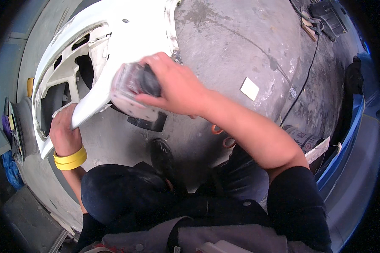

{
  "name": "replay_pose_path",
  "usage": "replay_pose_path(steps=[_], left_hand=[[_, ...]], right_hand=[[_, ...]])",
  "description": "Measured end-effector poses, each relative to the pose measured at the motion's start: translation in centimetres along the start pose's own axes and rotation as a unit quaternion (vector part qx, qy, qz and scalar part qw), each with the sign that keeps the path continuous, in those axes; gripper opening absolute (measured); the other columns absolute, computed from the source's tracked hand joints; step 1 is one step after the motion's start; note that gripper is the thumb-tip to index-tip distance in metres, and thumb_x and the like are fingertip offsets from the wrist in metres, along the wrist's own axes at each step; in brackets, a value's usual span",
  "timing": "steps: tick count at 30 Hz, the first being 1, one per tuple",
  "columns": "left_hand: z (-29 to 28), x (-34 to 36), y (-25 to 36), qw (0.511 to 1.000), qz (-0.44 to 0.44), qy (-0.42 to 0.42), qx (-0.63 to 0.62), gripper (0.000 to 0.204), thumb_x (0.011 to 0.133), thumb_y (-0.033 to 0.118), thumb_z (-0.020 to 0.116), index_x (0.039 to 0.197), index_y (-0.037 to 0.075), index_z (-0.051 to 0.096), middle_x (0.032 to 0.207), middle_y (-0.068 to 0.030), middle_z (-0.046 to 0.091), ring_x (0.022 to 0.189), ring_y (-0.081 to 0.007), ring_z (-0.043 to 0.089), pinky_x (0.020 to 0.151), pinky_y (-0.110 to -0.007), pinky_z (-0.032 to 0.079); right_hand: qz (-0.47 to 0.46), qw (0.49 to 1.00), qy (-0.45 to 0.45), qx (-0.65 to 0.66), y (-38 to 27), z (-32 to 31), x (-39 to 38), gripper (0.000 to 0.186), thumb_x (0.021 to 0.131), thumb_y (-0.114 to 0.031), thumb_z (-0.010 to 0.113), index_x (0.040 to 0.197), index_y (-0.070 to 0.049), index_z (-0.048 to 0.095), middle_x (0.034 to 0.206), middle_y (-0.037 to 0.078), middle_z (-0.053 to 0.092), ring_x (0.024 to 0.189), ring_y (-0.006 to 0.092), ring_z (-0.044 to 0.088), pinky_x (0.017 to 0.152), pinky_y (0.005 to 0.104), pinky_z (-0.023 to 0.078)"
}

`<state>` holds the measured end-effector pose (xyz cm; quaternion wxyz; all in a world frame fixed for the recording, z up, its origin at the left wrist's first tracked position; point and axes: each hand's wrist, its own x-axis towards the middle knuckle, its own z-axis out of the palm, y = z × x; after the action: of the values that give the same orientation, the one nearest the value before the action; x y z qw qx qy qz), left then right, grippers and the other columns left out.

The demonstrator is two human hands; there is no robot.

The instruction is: The person uses a pneumatic orbital sander to smooth the surface of a white car bumper. They hold the bumper with one hand and move the sander across its edges and face, then briefly inspect the sanded area.

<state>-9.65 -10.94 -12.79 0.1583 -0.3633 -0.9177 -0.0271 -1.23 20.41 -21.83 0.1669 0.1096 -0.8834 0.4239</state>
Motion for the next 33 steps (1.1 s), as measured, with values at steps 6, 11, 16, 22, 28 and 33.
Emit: replay_pose_path(steps=[6,11,16,22,28,33], left_hand=[[-0.5,-0.2,0.2,1.000,-0.024,-0.010,-0.014,0.045,0.074,-0.013,0.062,0.115,0.003,0.072,0.107,-0.0191,0.074,0.101,-0.0395,0.069,0.095,-0.043,0.052],[-0.5,-0.2,0.2,0.999,-0.029,-0.024,0.003,0.045,0.075,-0.013,0.063,0.116,0.003,0.072,0.109,-0.0190,0.074,0.104,-0.0394,0.069,0.096,-0.043,0.052],[-0.4,-0.3,0.1,0.999,-0.032,-0.027,0.007,0.044,0.076,-0.011,0.066,0.117,0.003,0.071,0.110,-0.0192,0.074,0.105,-0.0394,0.070,0.097,-0.044,0.053],[-0.4,-0.3,0.0,0.999,-0.032,-0.028,0.008,0.044,0.076,-0.011,0.066,0.116,0.003,0.072,0.109,-0.0195,0.074,0.104,-0.0394,0.070,0.097,-0.044,0.053],[-0.6,-0.2,0.2,0.998,-0.040,-0.042,-0.021,0.044,0.075,-0.012,0.066,0.116,0.003,0.072,0.108,-0.0197,0.074,0.103,-0.0392,0.069,0.097,-0.043,0.052],[-0.5,-0.2,0.1,0.999,-0.032,-0.040,-0.005,0.044,0.075,-0.012,0.066,0.116,0.003,0.072,0.107,-0.0196,0.074,0.103,-0.0393,0.069,0.096,-0.044,0.052]], right_hand=[[0.085,0.996,0.020,0.022,2.0,1.2,-4.8,0.073,0.084,-0.029,0.086,0.140,-0.007,0.046,0.127,0.020,0.057,0.109,0.0420,0.063,0.093,0.0463,0.053],[0.028,0.997,0.075,0.002,1.5,1.2,-5.7,0.075,0.084,-0.036,0.084,0.142,-0.007,0.045,0.129,0.022,0.056,0.106,0.0426,0.064,0.089,0.0469,0.056],[-0.006,0.998,0.064,-0.008,0.0,0.7,-3.9,0.076,0.084,-0.038,0.084,0.142,-0.007,0.046,0.128,0.020,0.056,0.106,0.0401,0.065,0.086,0.0448,0.058],[-0.048,0.996,0.073,-0.012,-1.0,1.4,-2.1,0.074,0.084,-0.038,0.083,0.142,-0.007,0.048,0.131,0.019,0.055,0.106,0.0387,0.065,0.087,0.0441,0.058],[-0.034,0.998,0.057,-0.009,-1.1,1.2,-0.6,0.074,0.085,-0.038,0.082,0.141,-0.004,0.048,0.129,0.020,0.055,0.104,0.0380,0.066,0.087,0.0424,0.058],[-0.045,0.999,0.026,0.008,-0.8,1.1,-0.8,0.072,0.087,-0.037,0.081,0.140,-0.001,0.048,0.129,0.020,0.055,0.104,0.0383,0.066,0.091,0.0434,0.056]])
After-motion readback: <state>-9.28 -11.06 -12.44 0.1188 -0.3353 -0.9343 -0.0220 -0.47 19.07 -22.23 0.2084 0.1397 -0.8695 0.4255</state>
